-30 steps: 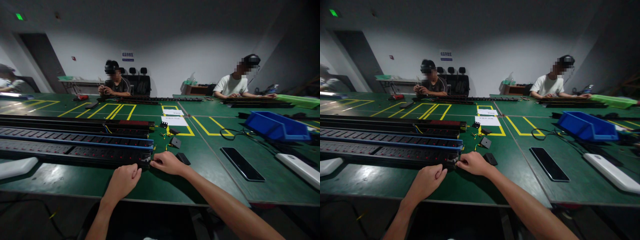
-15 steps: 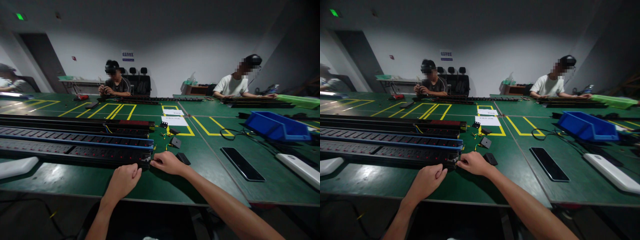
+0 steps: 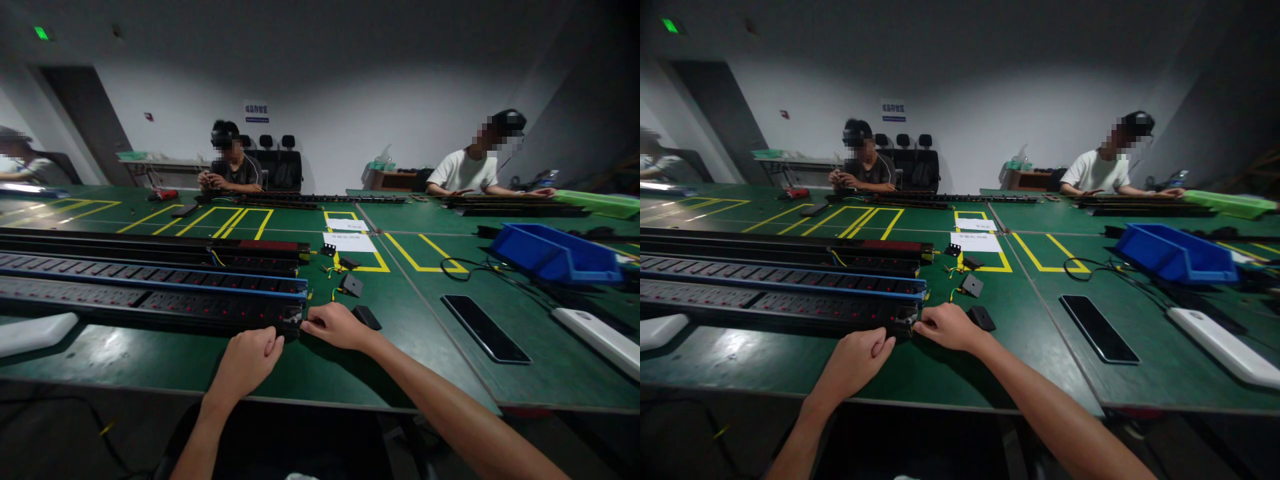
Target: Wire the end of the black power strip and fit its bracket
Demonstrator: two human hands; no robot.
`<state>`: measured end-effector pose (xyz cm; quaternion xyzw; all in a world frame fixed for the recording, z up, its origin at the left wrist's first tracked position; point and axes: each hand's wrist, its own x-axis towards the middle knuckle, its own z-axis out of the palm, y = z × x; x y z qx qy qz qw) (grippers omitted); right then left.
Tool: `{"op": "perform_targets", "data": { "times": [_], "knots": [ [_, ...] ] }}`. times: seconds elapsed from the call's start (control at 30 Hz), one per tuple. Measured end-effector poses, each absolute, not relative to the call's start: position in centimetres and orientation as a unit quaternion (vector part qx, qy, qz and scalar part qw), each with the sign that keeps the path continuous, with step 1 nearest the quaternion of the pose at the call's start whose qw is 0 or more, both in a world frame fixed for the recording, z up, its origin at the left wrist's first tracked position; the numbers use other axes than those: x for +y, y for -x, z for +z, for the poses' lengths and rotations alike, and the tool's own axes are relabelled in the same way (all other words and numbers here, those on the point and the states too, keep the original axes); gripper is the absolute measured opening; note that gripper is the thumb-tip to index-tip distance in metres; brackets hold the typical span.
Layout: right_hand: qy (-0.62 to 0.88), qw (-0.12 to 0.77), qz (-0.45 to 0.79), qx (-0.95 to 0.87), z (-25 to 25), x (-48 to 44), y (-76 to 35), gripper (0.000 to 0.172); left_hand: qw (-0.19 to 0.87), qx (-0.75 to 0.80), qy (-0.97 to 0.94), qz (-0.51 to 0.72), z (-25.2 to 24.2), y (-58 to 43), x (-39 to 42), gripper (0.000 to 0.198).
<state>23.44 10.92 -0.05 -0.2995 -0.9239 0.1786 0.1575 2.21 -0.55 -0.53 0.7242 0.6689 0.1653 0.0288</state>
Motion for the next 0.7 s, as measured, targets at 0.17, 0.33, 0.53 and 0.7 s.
{"op": "perform_targets", "data": {
  "times": [0.17, 0.33, 0.53, 0.7],
  "knots": [
    [0.301, 0.155, 0.179, -0.924, 0.04, 10.88, -23.48, 0.031, 0.03, 0.669, -0.724, 0.164, -0.46, -2.2, -0.63, 0.035],
    [0.298, 0.159, 0.176, -0.925, 0.03, 10.92, -23.51, 0.031, 0.032, 0.67, -0.722, 0.169, -0.27, -2.34, -0.66, 0.035],
    [0.303, 0.157, 0.177, -0.923, -0.12, 10.98, -23.49, 0.031, 0.033, 0.67, -0.722, 0.172, -0.28, -2.32, -0.68, 0.035],
    [0.298, 0.157, 0.176, -0.925, -0.03, 11.0, -23.59, 0.032, 0.03, 0.665, -0.725, 0.177, -0.53, -2.2, -0.62, 0.035]
  ]
}}
